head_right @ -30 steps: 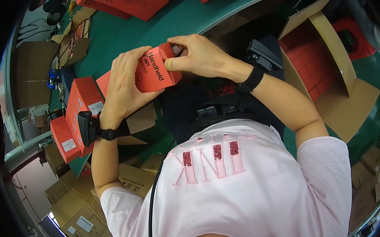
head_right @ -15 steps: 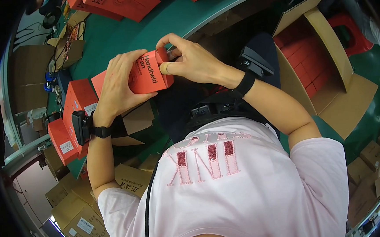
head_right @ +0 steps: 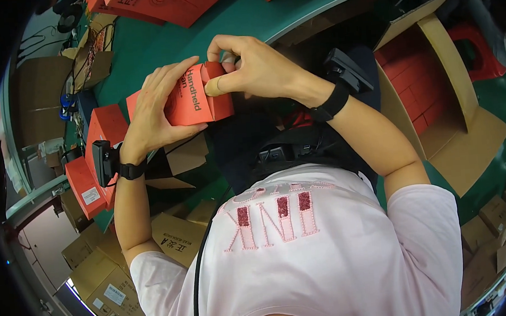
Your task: Packing hair dryers into protective sleeves and red boxes in a factory setting.
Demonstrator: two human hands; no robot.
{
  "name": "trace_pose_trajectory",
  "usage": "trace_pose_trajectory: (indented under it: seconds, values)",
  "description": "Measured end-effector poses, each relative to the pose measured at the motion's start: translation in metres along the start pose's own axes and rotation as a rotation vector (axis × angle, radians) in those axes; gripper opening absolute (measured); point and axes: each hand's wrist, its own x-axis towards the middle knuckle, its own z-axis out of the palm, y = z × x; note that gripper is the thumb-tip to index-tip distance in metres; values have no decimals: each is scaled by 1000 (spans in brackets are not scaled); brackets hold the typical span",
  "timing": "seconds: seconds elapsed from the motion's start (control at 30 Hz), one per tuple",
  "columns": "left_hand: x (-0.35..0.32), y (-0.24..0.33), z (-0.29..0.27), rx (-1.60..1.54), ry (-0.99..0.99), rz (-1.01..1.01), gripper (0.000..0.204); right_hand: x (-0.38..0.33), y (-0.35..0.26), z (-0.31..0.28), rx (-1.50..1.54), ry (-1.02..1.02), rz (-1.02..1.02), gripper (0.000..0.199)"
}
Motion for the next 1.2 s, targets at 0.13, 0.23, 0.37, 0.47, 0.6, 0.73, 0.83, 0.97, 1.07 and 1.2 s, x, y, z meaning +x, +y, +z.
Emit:
trace_pose_trajectory:
  seconds: [0.13, 0.23, 0.37, 0.47, 0.6, 0.73, 0.83, 0.97, 1.07, 1.2]
  values:
    - [2, -5, 0, -8, 2, 3, 95, 7, 0, 3, 131, -18, 67, 34]
    - [4, -5, -1, -20, -6, -9, 95, 9, -1, 2, 172, -25, 115, 30]
    - [4, -4, -2, -22, -9, -15, 94, 10, 7, -3, 203, -64, 78, 28]
    - [6, -1, -2, 23, -6, -16, 93, 14, 11, -5, 57, -31, -73, 27]
    - [6, -1, -2, 18, -33, -39, 95, 15, 6, -9, 56, -71, -47, 25]
    - [4, -1, -2, 13, -38, -75, 99, 16, 6, -6, 215, -105, 42, 25]
    - [4, 0, -2, 36, -52, -85, 102, 18, 17, -6, 158, -108, -79, 24]
    - [4, 2, -2, 63, -25, -74, 98, 20, 16, -7, 229, -130, -76, 24]
    - [4, 2, 0, 81, -13, -66, 100, 20, 15, -12, 196, -136, -77, 23]
    - [4, 3, 1, 80, -11, -65, 102, 20, 17, -10, 276, -126, -74, 21]
